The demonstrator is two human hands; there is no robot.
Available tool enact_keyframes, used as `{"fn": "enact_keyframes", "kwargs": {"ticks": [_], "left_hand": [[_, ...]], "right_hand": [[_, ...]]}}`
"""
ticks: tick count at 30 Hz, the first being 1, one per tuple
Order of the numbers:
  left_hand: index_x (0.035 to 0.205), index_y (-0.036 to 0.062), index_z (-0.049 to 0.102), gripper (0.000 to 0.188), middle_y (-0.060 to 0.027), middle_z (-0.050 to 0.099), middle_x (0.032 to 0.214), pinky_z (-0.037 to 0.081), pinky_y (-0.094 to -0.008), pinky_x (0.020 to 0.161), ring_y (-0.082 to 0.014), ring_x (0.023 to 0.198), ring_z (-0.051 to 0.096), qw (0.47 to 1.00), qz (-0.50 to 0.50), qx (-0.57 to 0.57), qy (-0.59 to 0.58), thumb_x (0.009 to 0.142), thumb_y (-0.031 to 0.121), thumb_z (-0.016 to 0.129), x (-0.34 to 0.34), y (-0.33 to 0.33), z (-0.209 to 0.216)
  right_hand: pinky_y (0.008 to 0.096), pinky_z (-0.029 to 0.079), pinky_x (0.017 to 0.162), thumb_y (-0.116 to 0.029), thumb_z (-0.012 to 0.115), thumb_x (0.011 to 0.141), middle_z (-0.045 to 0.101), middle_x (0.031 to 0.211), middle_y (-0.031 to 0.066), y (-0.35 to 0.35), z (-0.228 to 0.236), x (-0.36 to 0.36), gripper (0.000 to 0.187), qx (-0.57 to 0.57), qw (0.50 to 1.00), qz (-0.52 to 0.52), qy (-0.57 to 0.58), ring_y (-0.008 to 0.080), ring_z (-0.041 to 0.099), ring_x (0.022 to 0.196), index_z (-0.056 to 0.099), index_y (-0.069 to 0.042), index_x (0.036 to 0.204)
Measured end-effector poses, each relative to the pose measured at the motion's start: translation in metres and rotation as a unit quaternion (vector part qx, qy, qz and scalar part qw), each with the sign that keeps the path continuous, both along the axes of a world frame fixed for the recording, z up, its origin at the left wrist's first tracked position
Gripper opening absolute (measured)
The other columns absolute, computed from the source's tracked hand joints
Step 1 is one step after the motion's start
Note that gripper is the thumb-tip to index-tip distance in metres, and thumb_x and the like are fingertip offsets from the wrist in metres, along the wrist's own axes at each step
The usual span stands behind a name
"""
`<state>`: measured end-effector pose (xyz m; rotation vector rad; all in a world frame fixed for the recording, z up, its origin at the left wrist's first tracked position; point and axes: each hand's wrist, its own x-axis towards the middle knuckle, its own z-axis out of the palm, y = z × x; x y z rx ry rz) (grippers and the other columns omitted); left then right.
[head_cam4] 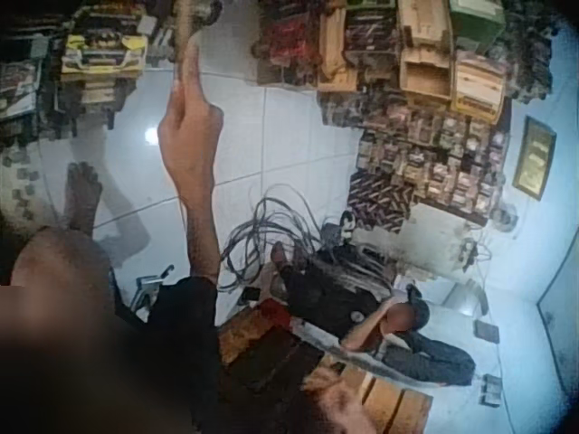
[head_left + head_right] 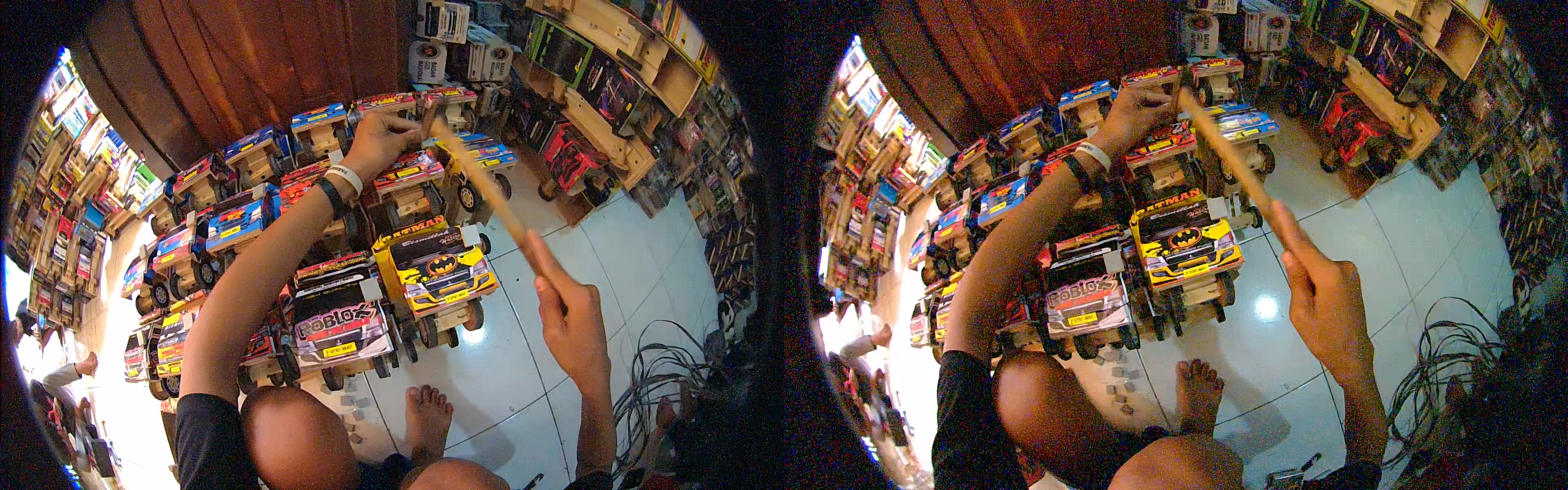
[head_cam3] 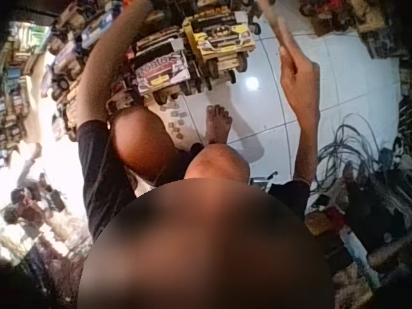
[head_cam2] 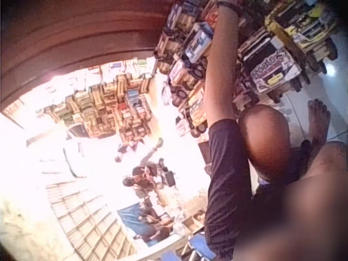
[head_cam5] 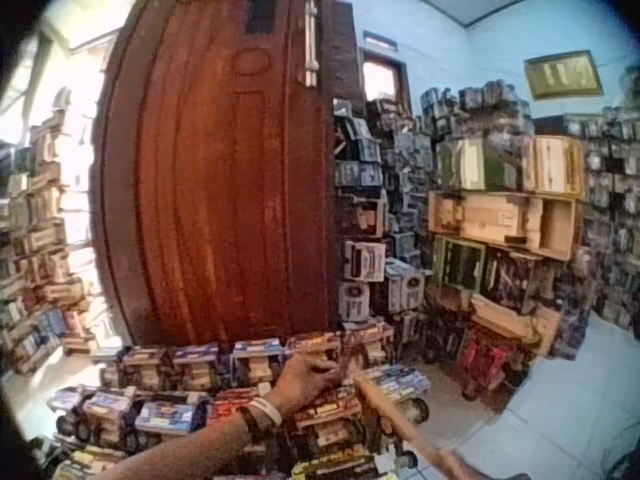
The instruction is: The person sits on the floor sorting small wooden blocks and then uses a hammer to attach them to wooden toy car bodies. The person repeatedly picks up blocks, positions them on the toy chassis, and taps them into place with a hammer.
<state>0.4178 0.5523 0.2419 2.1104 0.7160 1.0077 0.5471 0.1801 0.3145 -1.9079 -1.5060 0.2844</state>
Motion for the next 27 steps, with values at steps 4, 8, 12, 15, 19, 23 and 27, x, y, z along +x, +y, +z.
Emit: {"fn": "enact_keyframes", "kwargs": {"ticks": [4, 8, 12, 15, 19, 23, 27], "left_hand": [[0.103, 0.0073, 0.085, 0.018, -0.0025, 0.076, 0.076, 0.053, -0.0307, 0.062, -0.0055, 0.067, 0.064, 0.997, 0.002, -0.075, 0.020, 0.093, 0.022, 0.084, 0.002, -0.001, 0.002], [0.101, 0.0029, 0.085, 0.017, -0.0054, 0.079, 0.085, 0.056, -0.0274, 0.071, -0.0067, 0.076, 0.066, 0.996, -0.024, -0.070, -0.042, 0.092, 0.018, 0.084, 0.000, -0.003, -0.001], [0.100, 0.0003, 0.084, 0.016, -0.0038, 0.080, 0.091, 0.057, -0.0262, 0.078, -0.0089, 0.081, 0.068, 0.988, -0.054, -0.115, -0.086, 0.092, 0.014, 0.083, 0.002, 0.000, -0.003], [0.100, -0.0001, 0.084, 0.015, -0.0052, 0.080, 0.093, 0.058, -0.0255, 0.079, -0.0092, 0.084, 0.070, 0.975, -0.027, -0.217, -0.045, 0.092, 0.012, 0.083, 0.003, 0.004, -0.002], [0.099, 0.0000, 0.084, 0.011, -0.0040, 0.078, 0.089, 0.056, -0.0249, 0.074, -0.0089, 0.080, 0.068, 0.972, -0.084, -0.188, -0.115, 0.093, 0.009, 0.081, 0.002, 0.003, -0.003], [0.098, -0.0014, 0.083, 0.010, -0.0027, 0.076, 0.088, 0.055, -0.0248, 0.071, -0.0081, 0.077, 0.066, 0.966, -0.069, -0.217, -0.126, 0.094, 0.006, 0.079, 0.004, 0.005, -0.008], [0.094, -0.0023, 0.082, 0.008, -0.0024, 0.076, 0.087, 0.053, -0.0258, 0.069, -0.0084, 0.076, 0.064, 0.966, -0.084, -0.205, -0.133, 0.093, 0.004, 0.078, 0.008, 0.017, -0.017]], "right_hand": [[0.0345, 0.041, 0.055, -0.006, 0.055, 0.107, 0.068, 0.075, 0.0197, -0.002, 0.007, 0.003, 0.054, -0.053, 0.997, 0.026, -0.042, 0.0140, 0.042, 0.055, 0.050, -0.017, 0.159], [0.0456, 0.050, 0.058, -0.006, 0.058, 0.105, 0.070, 0.094, 0.0289, 0.000, 0.009, 0.001, 0.057, -0.007, 1.000, -0.019, -0.001, 0.0429, 0.067, 0.064, 0.049, -0.021, 0.159], [0.0458, 0.049, 0.057, -0.008, 0.059, 0.105, 0.068, 0.088, 0.0303, 0.001, 0.007, -0.002, 0.055, -0.027, 0.999, -0.014, -0.021, 0.0434, 0.066, 0.062, 0.051, -0.021, 0.158], [0.0460, 0.049, 0.057, -0.008, 0.059, 0.105, 0.068, 0.089, 0.0301, 0.000, 0.005, 0.000, 0.055, -0.042, 0.998, 0.001, -0.036, 0.0437, 0.065, 0.062, 0.051, -0.022, 0.158], [0.0473, 0.048, 0.057, -0.008, 0.059, 0.105, 0.068, 0.086, 0.0298, -0.001, 0.000, 0.000, 0.057, -0.009, 1.000, -0.029, -0.005, 0.0443, 0.065, 0.062, 0.049, -0.022, 0.159], [0.0374, 0.048, 0.059, -0.005, 0.055, 0.106, 0.073, 0.113, 0.0276, 0.004, 0.000, -0.004, 0.054, 0.033, 0.998, 0.035, -0.039, 0.0215, 0.056, 0.056, 0.048, -0.013, 0.159], [0.0358, 0.054, 0.070, -0.001, 0.053, 0.104, 0.066, 0.131, 0.0268, 0.001, 0.009, -0.003, 0.054, -0.127, 0.992, 0.009, -0.018, 0.0372, 0.067, 0.071, 0.049, -0.011, 0.158]]}}
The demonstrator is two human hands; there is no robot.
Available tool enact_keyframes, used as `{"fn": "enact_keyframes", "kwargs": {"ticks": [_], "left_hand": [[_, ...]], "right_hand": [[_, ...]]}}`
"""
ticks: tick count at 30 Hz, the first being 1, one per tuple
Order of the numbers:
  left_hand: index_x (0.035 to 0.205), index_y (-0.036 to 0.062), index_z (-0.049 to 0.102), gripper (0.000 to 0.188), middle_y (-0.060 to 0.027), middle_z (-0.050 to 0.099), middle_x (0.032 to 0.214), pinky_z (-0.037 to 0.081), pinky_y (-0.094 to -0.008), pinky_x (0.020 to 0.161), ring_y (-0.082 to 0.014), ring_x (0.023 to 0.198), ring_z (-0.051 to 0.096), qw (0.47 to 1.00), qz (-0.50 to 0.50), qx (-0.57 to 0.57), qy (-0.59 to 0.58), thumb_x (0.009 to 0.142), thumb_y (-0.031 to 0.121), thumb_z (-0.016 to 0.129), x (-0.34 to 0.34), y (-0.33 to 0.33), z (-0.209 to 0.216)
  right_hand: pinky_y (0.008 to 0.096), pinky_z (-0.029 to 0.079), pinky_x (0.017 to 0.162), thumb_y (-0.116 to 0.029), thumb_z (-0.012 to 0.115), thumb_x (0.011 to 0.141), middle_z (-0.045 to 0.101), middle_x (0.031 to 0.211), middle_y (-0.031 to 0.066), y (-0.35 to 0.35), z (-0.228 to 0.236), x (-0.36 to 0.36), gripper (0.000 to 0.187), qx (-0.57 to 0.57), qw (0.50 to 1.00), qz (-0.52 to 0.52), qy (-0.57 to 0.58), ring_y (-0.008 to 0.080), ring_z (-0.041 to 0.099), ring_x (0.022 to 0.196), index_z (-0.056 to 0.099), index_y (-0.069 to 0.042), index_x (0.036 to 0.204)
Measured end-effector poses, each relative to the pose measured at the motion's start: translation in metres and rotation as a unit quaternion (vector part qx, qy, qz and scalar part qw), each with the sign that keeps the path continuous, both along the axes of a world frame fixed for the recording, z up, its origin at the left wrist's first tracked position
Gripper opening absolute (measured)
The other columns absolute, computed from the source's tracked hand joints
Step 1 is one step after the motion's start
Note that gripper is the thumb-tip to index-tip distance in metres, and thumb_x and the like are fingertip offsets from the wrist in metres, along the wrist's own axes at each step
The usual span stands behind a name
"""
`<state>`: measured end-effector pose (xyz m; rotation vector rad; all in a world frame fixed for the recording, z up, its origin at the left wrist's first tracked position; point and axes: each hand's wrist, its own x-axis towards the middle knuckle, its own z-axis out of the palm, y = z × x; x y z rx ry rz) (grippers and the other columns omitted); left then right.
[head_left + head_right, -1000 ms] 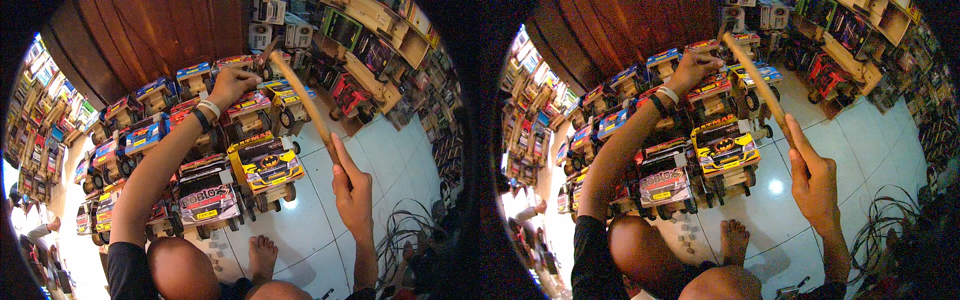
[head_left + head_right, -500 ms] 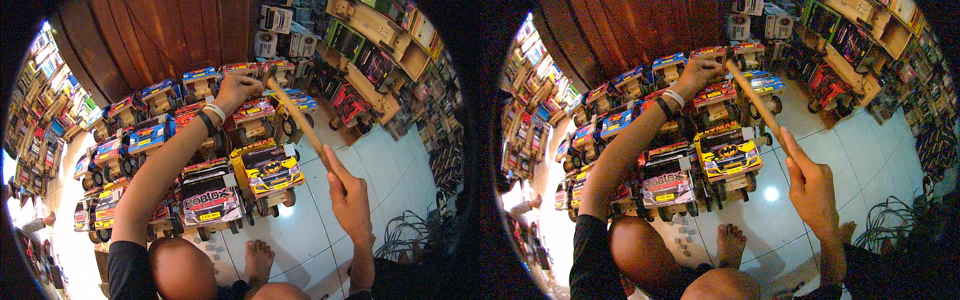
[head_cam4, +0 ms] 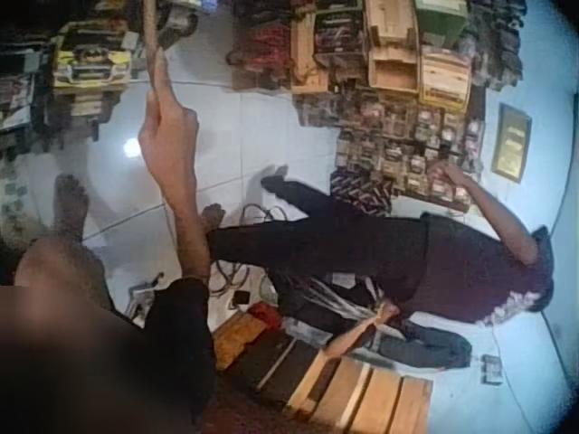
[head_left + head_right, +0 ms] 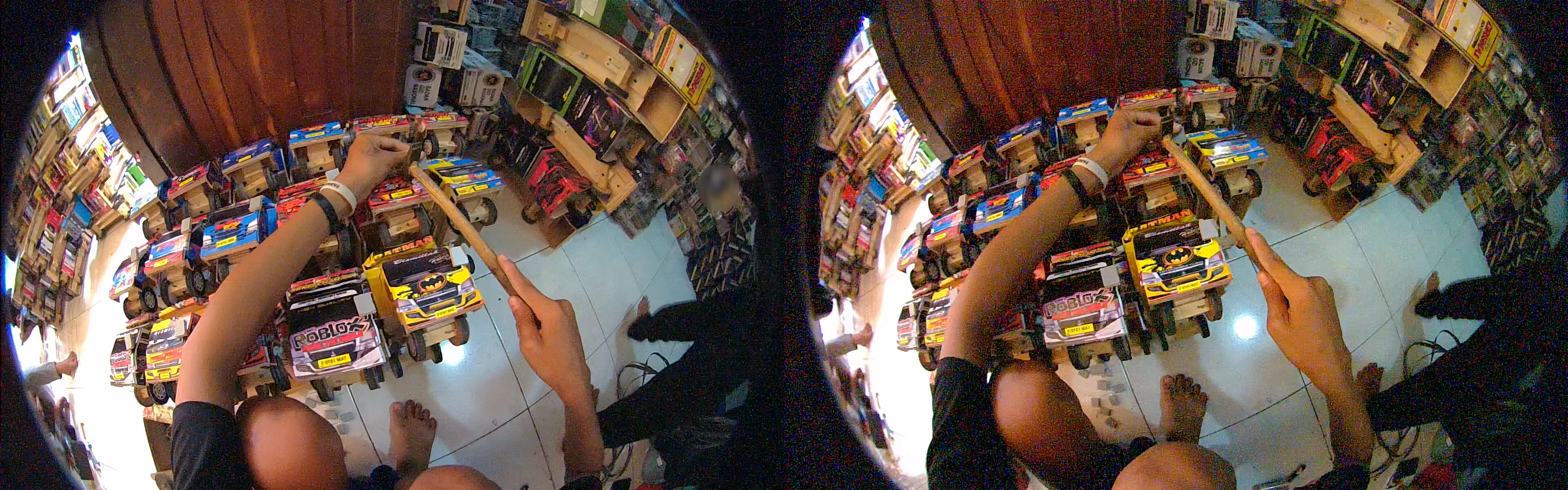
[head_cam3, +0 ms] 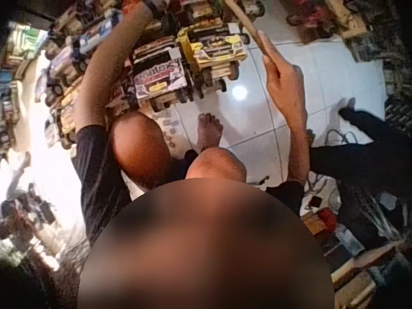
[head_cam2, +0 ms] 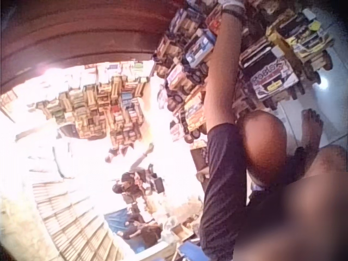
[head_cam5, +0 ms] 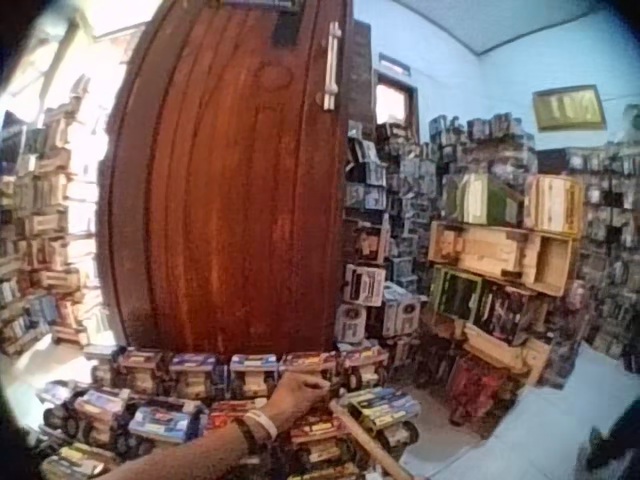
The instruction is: The person sits on the floor sorting small wooden blocks and then uses a hammer to attach them to wooden toy car bodies. The person repeatedly picks up blocks, positions them on the toy chassis, and taps them into place with a hammer.
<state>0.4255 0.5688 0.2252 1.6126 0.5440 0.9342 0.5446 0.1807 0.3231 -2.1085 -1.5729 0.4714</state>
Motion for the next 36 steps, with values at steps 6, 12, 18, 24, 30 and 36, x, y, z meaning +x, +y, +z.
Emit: {"fn": "enact_keyframes", "kwargs": {"ticks": [6, 12, 18, 24, 30, 36], "left_hand": [[0.094, -0.0003, 0.081, 0.009, -0.0041, 0.076, 0.091, 0.057, -0.0306, 0.075, -0.0112, 0.079, 0.067, 0.973, 0.060, 0.222, 0.012, 0.093, 0.007, 0.076, -0.003, 0.011, -0.012], [0.096, -0.0018, 0.078, 0.008, -0.0019, 0.074, 0.089, 0.053, -0.0273, 0.075, -0.0084, 0.081, 0.064, 0.981, 0.052, 0.172, 0.079, 0.094, 0.003, 0.072, -0.014, 0.000, -0.004], [0.103, -0.0003, 0.079, 0.016, 0.0001, 0.074, 0.091, 0.052, -0.0259, 0.077, -0.0062, 0.084, 0.063, 0.993, 0.032, 0.100, 0.053, 0.096, 0.000, 0.066, -0.014, -0.007, 0.008], [0.103, 0.0004, 0.081, 0.018, -0.0023, 0.076, 0.096, 0.054, -0.0284, 0.083, -0.0111, 0.086, 0.066, 0.977, 0.085, 0.196, 0.008, 0.094, -0.002, 0.066, -0.006, -0.004, -0.005], [0.105, -0.0019, 0.081, 0.015, -0.0059, 0.078, 0.104, 0.055, -0.0289, 0.081, -0.0129, 0.092, 0.068, 0.987, 0.018, 0.151, 0.054, 0.095, 0.008, 0.075, -0.008, 0.011, -0.010], [0.103, -0.0044, 0.081, 0.013, -0.0084, 0.079, 0.103, 0.058, -0.0277, 0.084, -0.0129, 0.090, 0.071, 0.999, -0.009, 0.004, 0.031, 0.094, 0.005, 0.078, 0.002, 0.007, -0.007]], "right_hand": [[0.0377, 0.057, 0.072, -0.006, 0.058, 0.104, 0.066, 0.130, 0.0258, -0.003, -0.015, 0.002, 0.055, 0.075, 0.997, 0.022, 0.017, 0.0423, 0.074, 0.098, 0.049, -0.012, 0.157], [0.0495, 0.049, 0.055, -0.009, 0.060, 0.104, 0.065, 0.072, 0.0245, -0.004, -0.022, 0.005, 0.063, 0.065, 0.998, 0.022, 0.010, 0.0406, 0.064, 0.056, 0.042, -0.021, 0.163], [0.0507, 0.049, 0.054, -0.012, 0.057, 0.106, 0.060, 0.062, 0.0231, -0.005, -0.024, 0.006, 0.064, 0.070, 0.997, 0.032, 0.018, 0.0430, 0.060, 0.052, 0.035, -0.022, 0.166], [0.0472, 0.049, 0.053, -0.012, 0.058, 0.106, 0.059, 0.061, 0.0230, -0.004, -0.026, 0.004, 0.065, 0.084, 0.996, 0.030, -0.022, 0.0391, 0.060, 0.049, 0.037, -0.022, 0.166], [0.0410, 0.054, 0.062, -0.005, 0.062, 0.102, 0.072, 0.096, 0.0255, -0.005, -0.026, 0.003, 0.061, 0.062, 0.998, 0.000, 0.021, 0.0379, 0.069, 0.064, 0.047, -0.019, 0.160], [0.0338, 0.043, 0.054, -0.002, 0.059, 0.104, 0.057, 0.068, 0.0207, 0.000, -0.023, -0.002, 0.058, 0.110, 0.994, -0.005, 0.008, 0.0245, 0.046, 0.050, 0.049, -0.015, 0.159]]}}
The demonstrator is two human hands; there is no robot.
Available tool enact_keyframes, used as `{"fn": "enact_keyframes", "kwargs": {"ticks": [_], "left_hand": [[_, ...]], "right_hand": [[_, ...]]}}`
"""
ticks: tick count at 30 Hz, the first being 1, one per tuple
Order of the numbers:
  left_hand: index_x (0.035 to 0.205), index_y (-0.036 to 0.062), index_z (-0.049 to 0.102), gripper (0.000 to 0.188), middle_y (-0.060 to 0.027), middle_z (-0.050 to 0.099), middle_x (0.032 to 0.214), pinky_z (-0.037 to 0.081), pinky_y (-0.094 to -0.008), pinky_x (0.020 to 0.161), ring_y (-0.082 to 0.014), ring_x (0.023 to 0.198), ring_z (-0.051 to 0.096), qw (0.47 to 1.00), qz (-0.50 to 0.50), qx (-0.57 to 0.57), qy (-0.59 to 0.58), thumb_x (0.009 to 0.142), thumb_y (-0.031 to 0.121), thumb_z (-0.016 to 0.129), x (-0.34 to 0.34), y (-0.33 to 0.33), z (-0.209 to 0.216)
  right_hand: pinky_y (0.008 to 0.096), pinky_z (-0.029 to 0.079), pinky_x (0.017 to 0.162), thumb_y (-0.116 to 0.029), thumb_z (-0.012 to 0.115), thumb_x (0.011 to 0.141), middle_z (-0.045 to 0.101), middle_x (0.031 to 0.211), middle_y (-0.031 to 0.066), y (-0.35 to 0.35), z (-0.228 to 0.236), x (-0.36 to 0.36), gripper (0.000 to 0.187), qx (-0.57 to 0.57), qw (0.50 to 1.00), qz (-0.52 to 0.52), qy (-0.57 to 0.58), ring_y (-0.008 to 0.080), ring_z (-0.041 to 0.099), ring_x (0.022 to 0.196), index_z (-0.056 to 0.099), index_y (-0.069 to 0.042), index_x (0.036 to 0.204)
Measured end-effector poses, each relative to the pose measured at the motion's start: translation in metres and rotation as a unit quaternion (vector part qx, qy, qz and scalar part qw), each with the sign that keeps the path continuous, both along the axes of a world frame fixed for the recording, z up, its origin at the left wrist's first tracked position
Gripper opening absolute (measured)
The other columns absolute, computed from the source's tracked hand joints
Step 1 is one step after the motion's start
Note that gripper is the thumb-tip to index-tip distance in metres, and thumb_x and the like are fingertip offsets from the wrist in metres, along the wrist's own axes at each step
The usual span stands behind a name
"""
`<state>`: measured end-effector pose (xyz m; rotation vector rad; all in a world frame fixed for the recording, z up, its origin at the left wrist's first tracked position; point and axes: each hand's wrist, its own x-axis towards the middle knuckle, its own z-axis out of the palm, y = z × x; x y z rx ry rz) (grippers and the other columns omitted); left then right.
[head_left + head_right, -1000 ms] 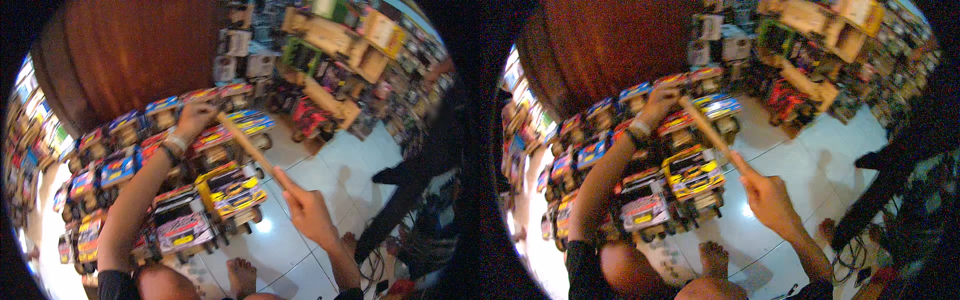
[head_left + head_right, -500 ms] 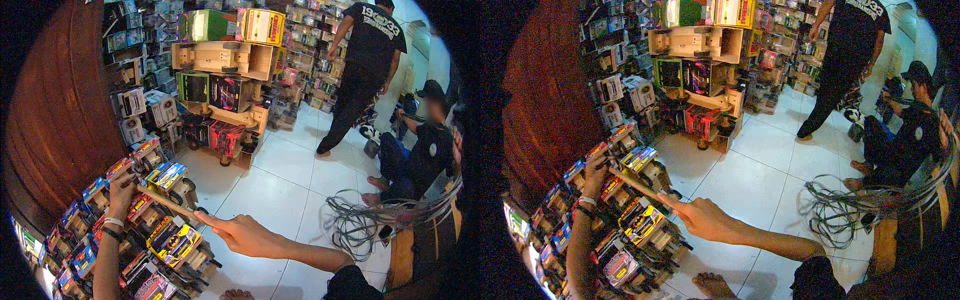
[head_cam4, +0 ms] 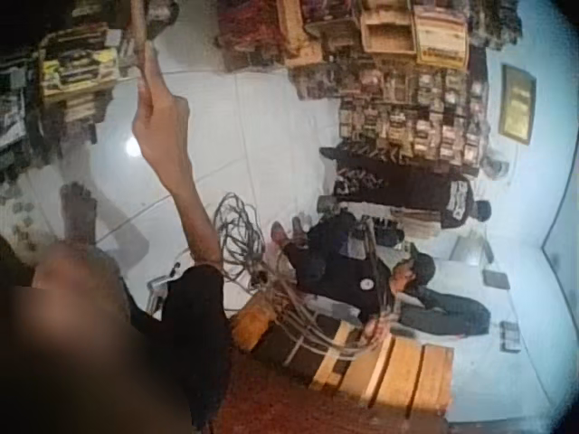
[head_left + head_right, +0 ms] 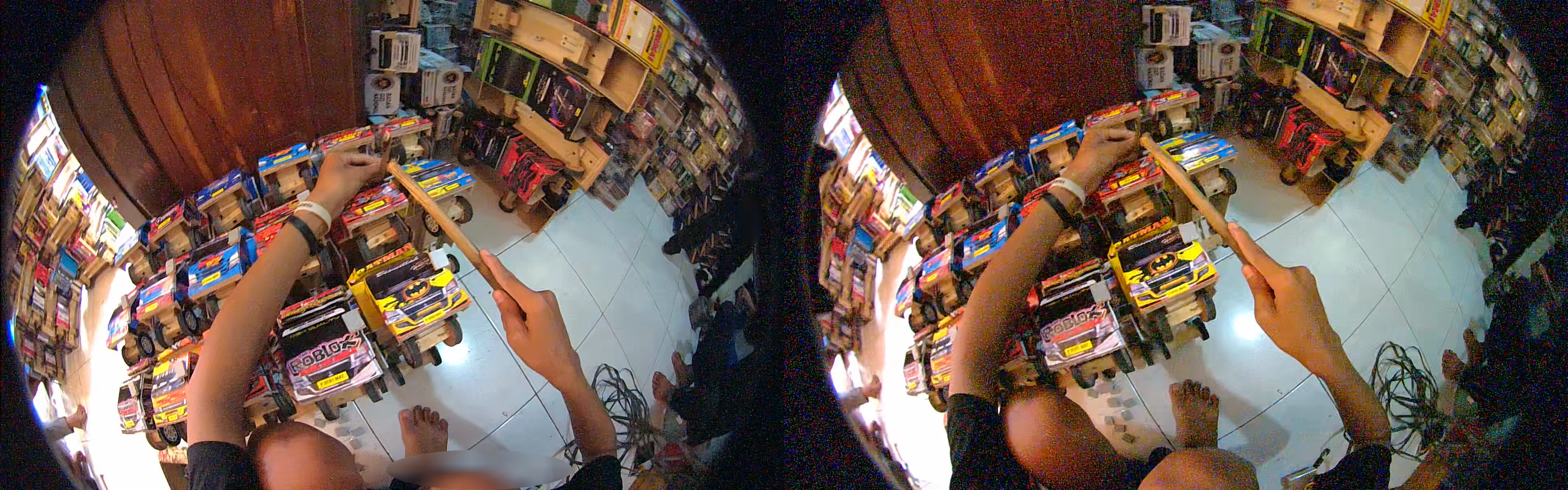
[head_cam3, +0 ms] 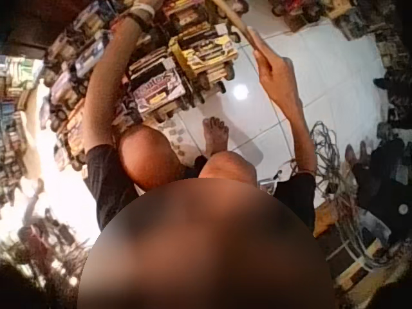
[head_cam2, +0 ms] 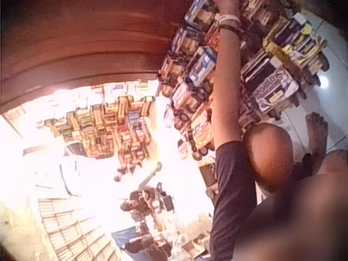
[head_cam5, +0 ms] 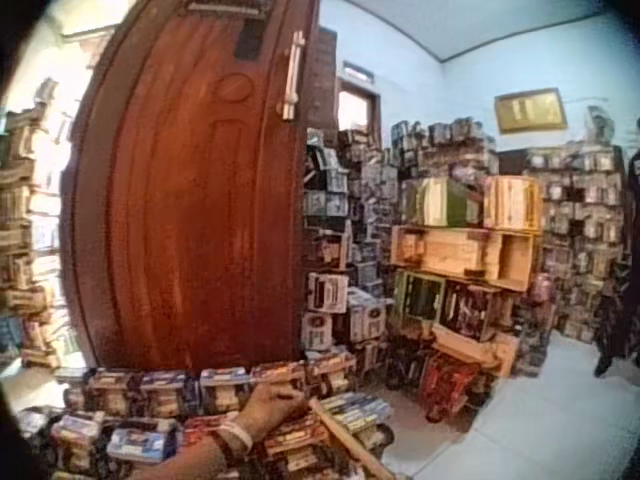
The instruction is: The person sits on the floor sorting small wooden blocks and then uses a hammer to attach them to wooden toy car bodies. The person repeatedly picks up blocks, positions them on the toy chassis, and taps them into place with a hammer.
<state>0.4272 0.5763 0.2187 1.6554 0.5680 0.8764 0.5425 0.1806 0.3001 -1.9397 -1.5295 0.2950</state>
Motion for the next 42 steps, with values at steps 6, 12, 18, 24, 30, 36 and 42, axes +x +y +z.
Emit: {"fn": "enact_keyframes", "kwargs": {"ticks": [6, 12, 18, 24, 30, 36, 42], "left_hand": [[0.105, -0.0051, 0.081, 0.013, -0.0087, 0.079, 0.102, 0.057, -0.0279, 0.083, -0.0129, 0.090, 0.070, 1.000, 0.006, 0.027, -0.003, 0.095, 0.001, 0.075, 0.003, 0.003, -0.003], [0.102, -0.0045, 0.082, 0.012, -0.0065, 0.078, 0.099, 0.057, -0.0268, 0.080, -0.0118, 0.086, 0.069, 0.999, 0.006, 0.044, 0.009, 0.094, 0.001, 0.076, 0.003, -0.002, 0.005], [0.102, -0.0025, 0.083, 0.016, -0.0064, 0.079, 0.094, 0.057, -0.0253, 0.076, -0.0095, 0.082, 0.069, 1.000, 0.005, 0.001, 0.026, 0.090, 0.008, 0.083, -0.002, -0.015, 0.018], [0.104, -0.0023, 0.083, 0.016, -0.0079, 0.080, 0.097, 0.059, -0.0263, 0.081, -0.0107, 0.084, 0.071, 0.998, 0.033, 0.018, 0.050, 0.092, 0.008, 0.082, -0.001, -0.015, 0.022], [0.102, -0.0037, 0.082, 0.017, -0.0078, 0.080, 0.096, 0.058, -0.0253, 0.082, -0.0108, 0.085, 0.071, 1.000, -0.014, -0.003, 0.008, 0.090, 0.009, 0.083, -0.004, -0.016, 0.017], [0.100, -0.0034, 0.083, 0.018, -0.0022, 0.074, 0.086, 0.052, -0.0273, 0.066, -0.0094, 0.074, 0.062, 0.998, -0.008, -0.041, 0.042, 0.090, 0.012, 0.084, -0.001, -0.006, 0.015], [0.101, -0.0031, 0.083, 0.014, -0.0035, 0.077, 0.090, 0.055, -0.0271, 0.072, -0.0099, 0.078, 0.067, 1.000, -0.004, -0.001, -0.004, 0.093, 0.009, 0.080, 0.001, -0.002, 0.006]], "right_hand": [[0.0453, 0.048, 0.055, -0.008, 0.060, 0.105, 0.062, 0.066, 0.0238, 0.002, -0.003, -0.001, 0.059, -0.013, 1.000, -0.007, -0.004, 0.0429, 0.065, 0.058, 0.046, -0.022, 0.161], [0.0431, 0.047, 0.055, -0.006, 0.060, 0.105, 0.063, 0.068, 0.0239, 0.003, -0.001, -0.001, 0.059, -0.009, 1.000, 0.006, -0.024, 0.0411, 0.063, 0.056, 0.047, -0.020, 0.160], [0.0419, 0.048, 0.055, -0.006, 0.059, 0.105, 0.068, 0.079, 0.0256, 0.001, -0.005, -0.003, 0.057, 0.046, 0.998, -0.041, 0.028, 0.0388, 0.065, 0.057, 0.048, -0.020, 0.160], [0.0374, 0.048, 0.055, -0.004, 0.057, 0.105, 0.075, 0.102, 0.0236, 0.001, -0.004, 0.006, 0.057, -0.041, 0.999, 0.001, -0.006, 0.0292, 0.057, 0.051, 0.047, -0.017, 0.160], [0.0403, 0.050, 0.056, -0.007, 0.058, 0.106, 0.075, 0.090, 0.0223, 0.001, -0.007, -0.001, 0.056, 0.034, 0.994, -0.087, 0.055, 0.0388, 0.066, 0.058, 0.047, -0.016, 0.160], [0.0386, 0.046, 0.056, -0.005, 0.058, 0.105, 0.066, 0.080, 0.0265, 0.005, -0.008, 0.004, 0.056, -0.016, 0.999, 0.024, -0.032, 0.0313, 0.054, 0.053, 0.049, -0.018, 0.159], [0.0446, 0.052, 0.058, -0.008, 0.055, 0.107, 0.072, 0.099, 0.0287, 0.001, 0.006, 0.003, 0.055, 0.026, 0.999, -0.036, -0.016, 0.0375, 0.071, 0.061, 0.047, -0.017, 0.160]]}}
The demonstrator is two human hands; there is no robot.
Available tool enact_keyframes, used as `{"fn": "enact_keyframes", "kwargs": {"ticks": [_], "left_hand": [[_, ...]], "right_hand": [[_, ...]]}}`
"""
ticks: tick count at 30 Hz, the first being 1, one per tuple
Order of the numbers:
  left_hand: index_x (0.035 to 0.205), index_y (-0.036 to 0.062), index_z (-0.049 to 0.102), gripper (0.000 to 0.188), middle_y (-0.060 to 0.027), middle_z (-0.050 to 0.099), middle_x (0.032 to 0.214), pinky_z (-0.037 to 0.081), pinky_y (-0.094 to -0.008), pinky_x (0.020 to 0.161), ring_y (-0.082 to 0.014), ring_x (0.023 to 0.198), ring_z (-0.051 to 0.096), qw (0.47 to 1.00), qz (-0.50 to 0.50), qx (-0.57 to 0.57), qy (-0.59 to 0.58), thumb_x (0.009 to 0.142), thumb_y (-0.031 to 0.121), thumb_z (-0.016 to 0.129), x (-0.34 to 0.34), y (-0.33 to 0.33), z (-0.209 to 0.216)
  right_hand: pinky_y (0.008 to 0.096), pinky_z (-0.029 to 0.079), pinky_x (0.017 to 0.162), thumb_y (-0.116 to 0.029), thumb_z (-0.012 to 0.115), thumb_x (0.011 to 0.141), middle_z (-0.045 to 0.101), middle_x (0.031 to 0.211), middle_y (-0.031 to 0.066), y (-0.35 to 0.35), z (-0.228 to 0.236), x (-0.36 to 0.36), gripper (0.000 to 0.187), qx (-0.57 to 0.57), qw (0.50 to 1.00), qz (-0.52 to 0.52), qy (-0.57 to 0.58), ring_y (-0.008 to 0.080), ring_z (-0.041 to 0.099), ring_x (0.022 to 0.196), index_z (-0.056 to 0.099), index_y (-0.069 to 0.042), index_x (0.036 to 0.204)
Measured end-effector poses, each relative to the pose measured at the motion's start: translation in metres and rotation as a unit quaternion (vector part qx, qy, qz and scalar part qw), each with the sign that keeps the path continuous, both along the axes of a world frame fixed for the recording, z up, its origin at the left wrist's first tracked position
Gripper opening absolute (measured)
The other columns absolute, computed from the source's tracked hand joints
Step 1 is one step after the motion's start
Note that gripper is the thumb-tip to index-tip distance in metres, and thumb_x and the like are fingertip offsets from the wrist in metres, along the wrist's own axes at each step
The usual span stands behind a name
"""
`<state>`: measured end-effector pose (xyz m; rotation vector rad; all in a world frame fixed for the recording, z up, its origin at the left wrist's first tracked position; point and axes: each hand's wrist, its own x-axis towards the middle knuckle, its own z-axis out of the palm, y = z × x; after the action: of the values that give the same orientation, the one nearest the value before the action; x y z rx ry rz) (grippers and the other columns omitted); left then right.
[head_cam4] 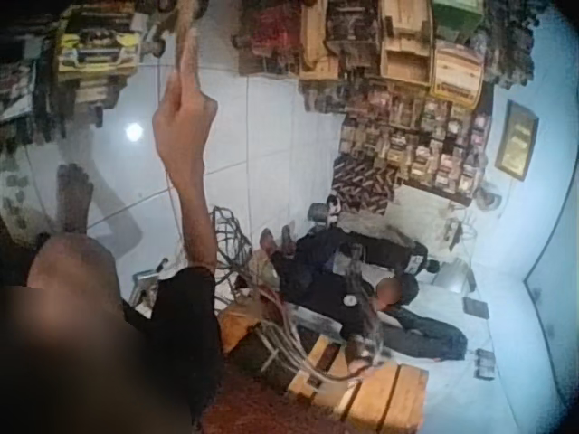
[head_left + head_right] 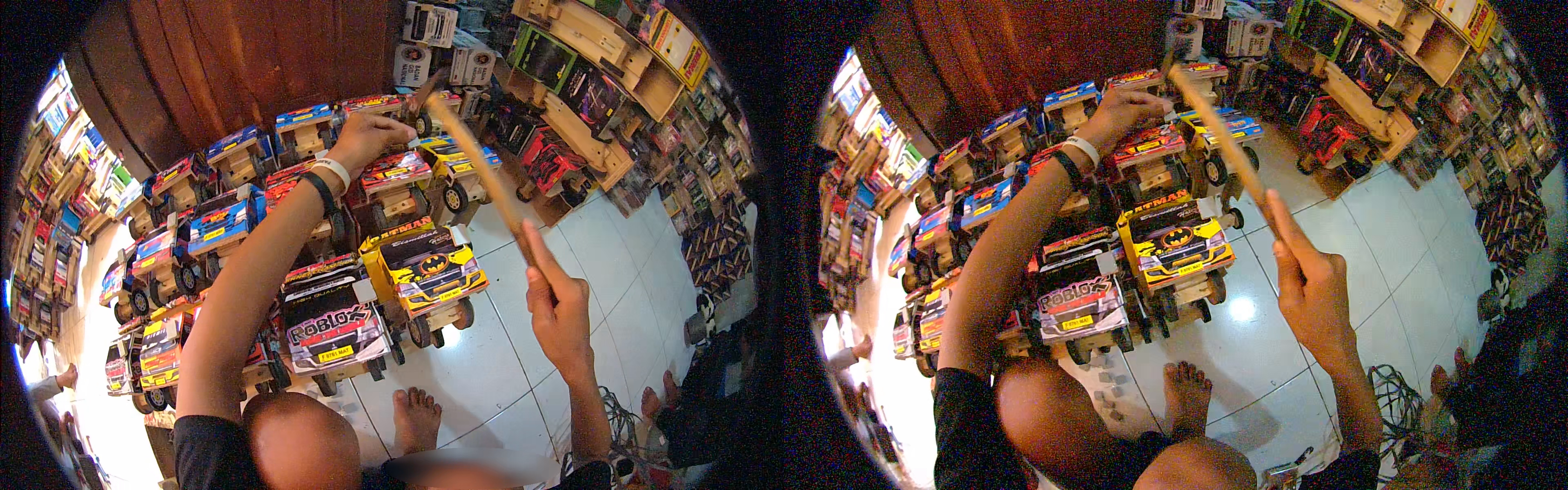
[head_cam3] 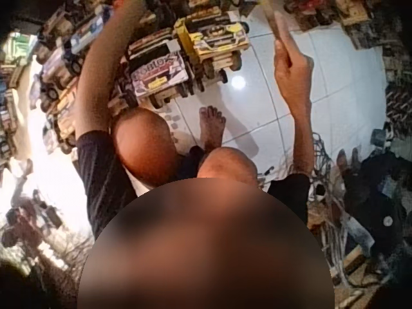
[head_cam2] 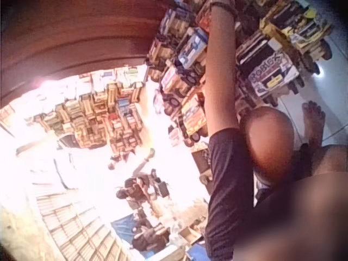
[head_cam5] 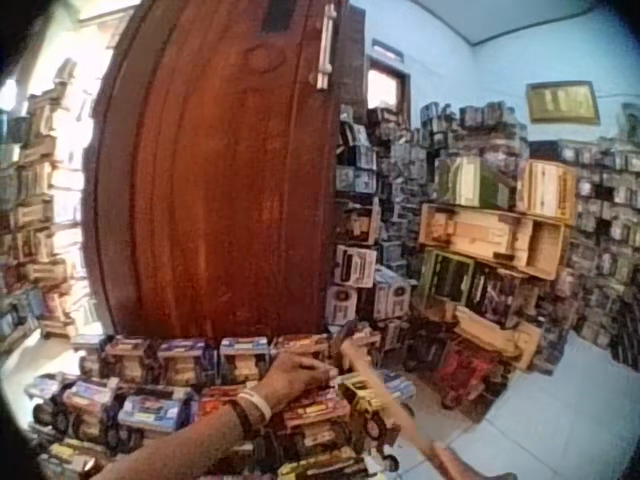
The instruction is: The person sits on the floor sorting small wooden blocks and then uses a hammer to attach them to wooden toy car bodies. The person repeatedly picks up blocks, positions them on the toy chassis, and taps them into place with a hammer.
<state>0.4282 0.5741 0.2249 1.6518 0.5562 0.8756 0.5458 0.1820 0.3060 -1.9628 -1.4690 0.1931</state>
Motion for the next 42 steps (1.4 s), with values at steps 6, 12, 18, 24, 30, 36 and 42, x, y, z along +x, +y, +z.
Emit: {"fn": "enact_keyframes", "kwargs": {"ticks": [6, 12, 18, 24, 30, 36, 42], "left_hand": [[0.105, -0.0002, 0.083, 0.016, -0.0030, 0.078, 0.093, 0.054, -0.0258, 0.074, -0.0085, 0.082, 0.066, 0.996, 0.042, -0.015, 0.075, 0.095, 0.011, 0.079, 0.001, 0.000, 0.006], [0.104, 0.0003, 0.084, 0.015, -0.0041, 0.079, 0.096, 0.056, -0.0274, 0.080, -0.0092, 0.086, 0.067, 1.000, -0.011, -0.012, 0.014, 0.094, 0.010, 0.079, -0.001, 0.000, 0.000], [0.108, -0.0013, 0.082, 0.019, -0.0080, 0.082, 0.102, 0.058, -0.0262, 0.084, -0.0119, 0.090, 0.072, 0.998, 0.035, 0.017, 0.040, 0.091, 0.007, 0.081, 0.009, 0.015, -0.012], [0.129, 0.0069, 0.074, 0.038, -0.0160, 0.080, 0.100, 0.060, -0.0369, 0.086, -0.0307, 0.088, 0.076, 0.900, 0.066, 0.429, 0.044, 0.100, 0.030, 0.070, -0.006, -0.009, 0.036], [0.104, 0.0009, 0.071, 0.023, -0.0264, 0.070, 0.085, 0.056, -0.0557, 0.071, -0.0482, 0.080, 0.069, 0.819, 0.002, 0.553, 0.152, 0.090, 0.018, 0.064, -0.125, -0.167, 0.128], [0.108, 0.0110, 0.075, 0.022, -0.0158, 0.072, 0.099, 0.054, -0.0518, 0.079, -0.0412, 0.090, 0.066, 0.832, -0.264, 0.240, 0.426, 0.090, 0.022, 0.069, -0.254, -0.342, 0.105], [0.114, 0.0270, 0.077, 0.031, -0.0101, 0.068, 0.111, 0.048, -0.0529, 0.088, -0.0374, 0.102, 0.055, 0.781, -0.114, 0.059, 0.612, 0.083, 0.029, 0.078, -0.316, -0.400, -0.087]], "right_hand": [[0.0393, 0.044, 0.054, -0.005, 0.056, 0.106, 0.063, 0.079, 0.0272, 0.004, 0.012, 0.005, 0.054, -0.075, 0.994, 0.058, -0.051, 0.0304, 0.054, 0.053, 0.050, -0.016, 0.158], [0.0446, 0.044, 0.053, -0.006, 0.059, 0.104, 0.064, 0.074, 0.0262, 0.004, 0.011, 0.004, 0.057, 0.011, 0.999, 0.033, -0.034, 0.0383, 0.056, 0.054, 0.050, -0.020, 0.158], [0.0428, 0.046, 0.054, -0.007, 0.060, 0.104, 0.065, 0.074, 0.0263, 0.004, 0.012, 0.012, 0.058, -0.065, 0.994, 0.055, -0.062, 0.0356, 0.055, 0.050, 0.049, -0.023, 0.159], [0.0338, 0.041, 0.052, -0.015, 0.054, 0.109, 0.067, 0.072, 0.0127, -0.013, 0.009, 0.006, 0.052, 0.049, 0.998, -0.001, 0.032, 0.0155, 0.043, 0.052, 0.048, -0.018, 0.161], [0.0236, 0.030, 0.048, -0.028, 0.051, 0.113, 0.045, 0.065, -0.0074, -0.045, -0.006, 0.017, 0.051, 0.094, 0.988, -0.077, 0.097, 0.0032, 0.033, 0.054, 0.045, -0.018, 0.163], [0.0206, 0.026, 0.041, -0.033, 0.053, 0.113, 0.043, 0.063, -0.0068, -0.052, -0.037, 0.013, 0.052, 0.105, 0.975, -0.110, 0.164, 0.0009, 0.032, 0.048, 0.044, -0.024, 0.164], [0.0197, 0.025, 0.040, -0.034, 0.053, 0.113, 0.043, 0.064, -0.0075, -0.050, -0.039, 0.003, 0.052, 0.095, 0.974, -0.121, 0.165, 0.0000, 0.031, 0.049, 0.043, -0.025, 0.164]]}}
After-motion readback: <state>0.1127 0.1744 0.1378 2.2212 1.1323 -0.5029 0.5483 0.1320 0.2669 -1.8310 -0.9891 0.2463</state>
